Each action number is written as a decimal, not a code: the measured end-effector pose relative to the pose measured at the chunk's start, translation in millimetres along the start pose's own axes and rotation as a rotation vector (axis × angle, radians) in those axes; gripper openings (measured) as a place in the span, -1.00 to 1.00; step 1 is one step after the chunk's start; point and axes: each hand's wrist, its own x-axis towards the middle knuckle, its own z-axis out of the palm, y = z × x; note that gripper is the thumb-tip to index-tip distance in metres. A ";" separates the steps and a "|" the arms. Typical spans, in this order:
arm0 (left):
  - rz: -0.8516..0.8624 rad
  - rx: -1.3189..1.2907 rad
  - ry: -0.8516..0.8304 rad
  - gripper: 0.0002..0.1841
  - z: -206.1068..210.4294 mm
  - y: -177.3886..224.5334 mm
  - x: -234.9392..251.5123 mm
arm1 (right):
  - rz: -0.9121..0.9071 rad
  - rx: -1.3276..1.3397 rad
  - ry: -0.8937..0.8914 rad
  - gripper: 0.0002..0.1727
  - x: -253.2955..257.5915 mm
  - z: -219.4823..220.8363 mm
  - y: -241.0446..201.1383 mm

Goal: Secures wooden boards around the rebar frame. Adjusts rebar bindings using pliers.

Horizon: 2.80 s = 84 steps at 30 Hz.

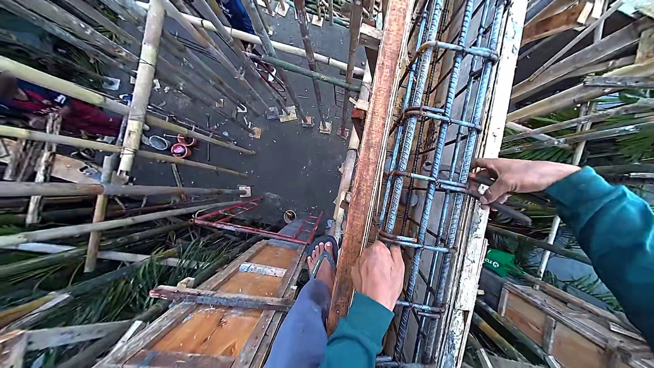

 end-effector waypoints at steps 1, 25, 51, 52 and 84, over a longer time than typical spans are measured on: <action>-0.003 0.000 0.004 -0.53 -0.1 0.1 0.3 | -0.017 0.000 -0.010 -0.12 8.4 -2.2 -2.1; 0.010 0.000 0.049 -0.54 1.4 0.3 -0.9 | -0.153 0.984 0.391 -0.49 63.0 50.1 -14.2; 0.023 -0.003 0.011 -0.52 0.6 -0.7 0.1 | -0.222 1.349 0.552 -0.50 67.2 66.7 -16.8; 0.026 -0.001 0.013 -0.52 0.8 -0.9 -0.1 | -0.232 1.357 0.546 -0.50 68.4 66.3 -15.5; 0.056 -0.043 0.106 -0.55 8.1 -7.0 -0.9 | -0.293 1.127 0.152 -0.36 108.0 50.2 -4.7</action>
